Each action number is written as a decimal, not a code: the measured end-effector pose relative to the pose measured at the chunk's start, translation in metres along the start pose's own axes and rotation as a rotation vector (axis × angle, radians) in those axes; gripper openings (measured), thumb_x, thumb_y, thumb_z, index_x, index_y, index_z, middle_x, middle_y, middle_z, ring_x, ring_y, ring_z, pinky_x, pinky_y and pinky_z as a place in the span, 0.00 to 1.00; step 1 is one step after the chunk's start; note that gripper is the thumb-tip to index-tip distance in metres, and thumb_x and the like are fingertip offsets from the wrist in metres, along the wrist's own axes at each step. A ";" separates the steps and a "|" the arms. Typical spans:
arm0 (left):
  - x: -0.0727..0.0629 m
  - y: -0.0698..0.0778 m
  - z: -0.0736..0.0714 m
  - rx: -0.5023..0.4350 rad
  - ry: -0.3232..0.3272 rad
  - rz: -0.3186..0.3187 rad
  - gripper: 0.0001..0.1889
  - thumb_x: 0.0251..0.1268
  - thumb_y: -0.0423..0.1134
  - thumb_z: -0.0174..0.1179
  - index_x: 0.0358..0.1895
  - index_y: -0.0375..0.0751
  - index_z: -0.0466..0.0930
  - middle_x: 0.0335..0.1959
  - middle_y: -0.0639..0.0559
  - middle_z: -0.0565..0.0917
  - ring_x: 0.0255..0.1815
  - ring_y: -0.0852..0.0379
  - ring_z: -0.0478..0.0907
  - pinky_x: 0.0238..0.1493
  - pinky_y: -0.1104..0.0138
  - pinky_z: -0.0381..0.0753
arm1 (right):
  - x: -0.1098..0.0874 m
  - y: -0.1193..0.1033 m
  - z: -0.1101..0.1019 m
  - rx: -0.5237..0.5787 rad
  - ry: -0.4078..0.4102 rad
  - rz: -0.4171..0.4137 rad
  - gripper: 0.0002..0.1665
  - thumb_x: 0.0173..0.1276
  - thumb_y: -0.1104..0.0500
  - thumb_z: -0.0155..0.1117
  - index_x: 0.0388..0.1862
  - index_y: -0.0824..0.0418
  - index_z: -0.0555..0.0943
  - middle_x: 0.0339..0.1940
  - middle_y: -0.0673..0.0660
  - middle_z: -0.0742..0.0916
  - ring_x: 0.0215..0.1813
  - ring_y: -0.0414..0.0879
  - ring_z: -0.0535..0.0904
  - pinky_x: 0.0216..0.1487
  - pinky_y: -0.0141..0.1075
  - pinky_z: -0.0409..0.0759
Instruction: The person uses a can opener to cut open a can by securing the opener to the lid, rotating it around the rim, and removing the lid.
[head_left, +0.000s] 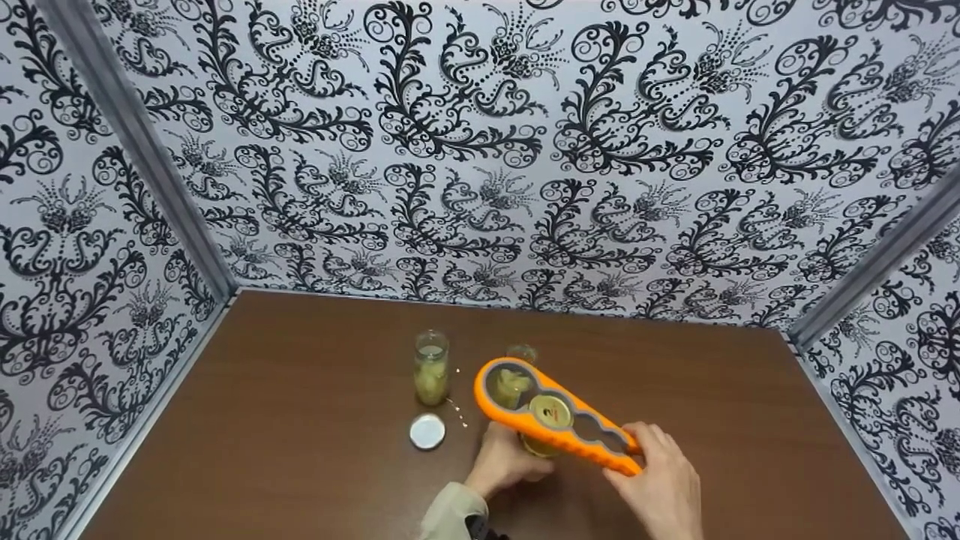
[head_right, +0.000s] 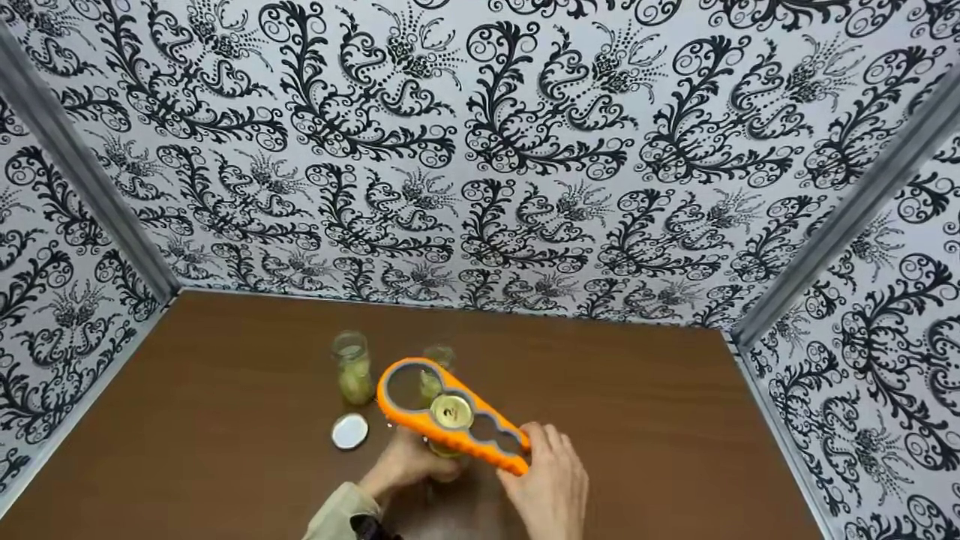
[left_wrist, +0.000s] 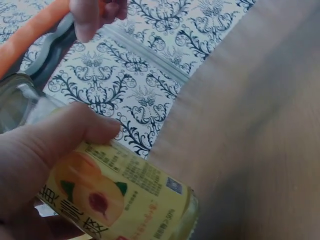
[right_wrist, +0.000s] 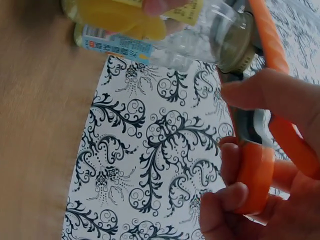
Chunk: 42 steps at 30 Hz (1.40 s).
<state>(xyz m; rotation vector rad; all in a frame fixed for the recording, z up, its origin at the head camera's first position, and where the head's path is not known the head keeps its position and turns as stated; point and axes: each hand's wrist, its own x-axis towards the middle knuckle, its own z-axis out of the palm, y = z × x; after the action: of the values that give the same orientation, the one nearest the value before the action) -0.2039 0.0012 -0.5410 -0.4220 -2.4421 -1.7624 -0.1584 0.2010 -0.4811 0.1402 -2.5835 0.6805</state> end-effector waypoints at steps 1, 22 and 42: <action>0.000 0.000 -0.001 0.016 -0.017 0.015 0.28 0.27 0.31 0.75 0.43 0.39 0.81 0.37 0.57 0.83 0.38 0.63 0.77 0.46 0.70 0.76 | 0.000 0.001 0.001 -0.003 0.013 -0.015 0.28 0.30 0.63 0.83 0.35 0.56 0.81 0.30 0.49 0.81 0.32 0.49 0.78 0.30 0.49 0.75; 0.002 0.006 -0.027 -0.378 -0.580 0.008 0.24 0.41 0.22 0.70 0.48 0.32 0.80 0.36 0.57 0.82 0.37 0.67 0.75 0.50 0.70 0.75 | 0.019 0.030 -0.012 0.163 0.072 -0.413 0.28 0.32 0.66 0.83 0.36 0.55 0.83 0.32 0.43 0.81 0.33 0.38 0.72 0.34 0.29 0.72; 0.013 -0.009 0.009 0.036 -0.434 0.062 0.24 0.34 0.32 0.79 0.42 0.41 0.82 0.33 0.64 0.83 0.33 0.70 0.76 0.42 0.75 0.75 | -0.007 0.054 -0.020 0.258 0.186 -0.062 0.28 0.30 0.78 0.78 0.34 0.61 0.83 0.30 0.46 0.82 0.30 0.35 0.72 0.32 0.20 0.69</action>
<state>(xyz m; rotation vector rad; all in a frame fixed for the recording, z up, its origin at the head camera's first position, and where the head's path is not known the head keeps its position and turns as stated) -0.2184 0.0096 -0.5493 -0.9554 -2.6918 -1.7482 -0.1558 0.2580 -0.4925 0.2264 -2.2974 0.9548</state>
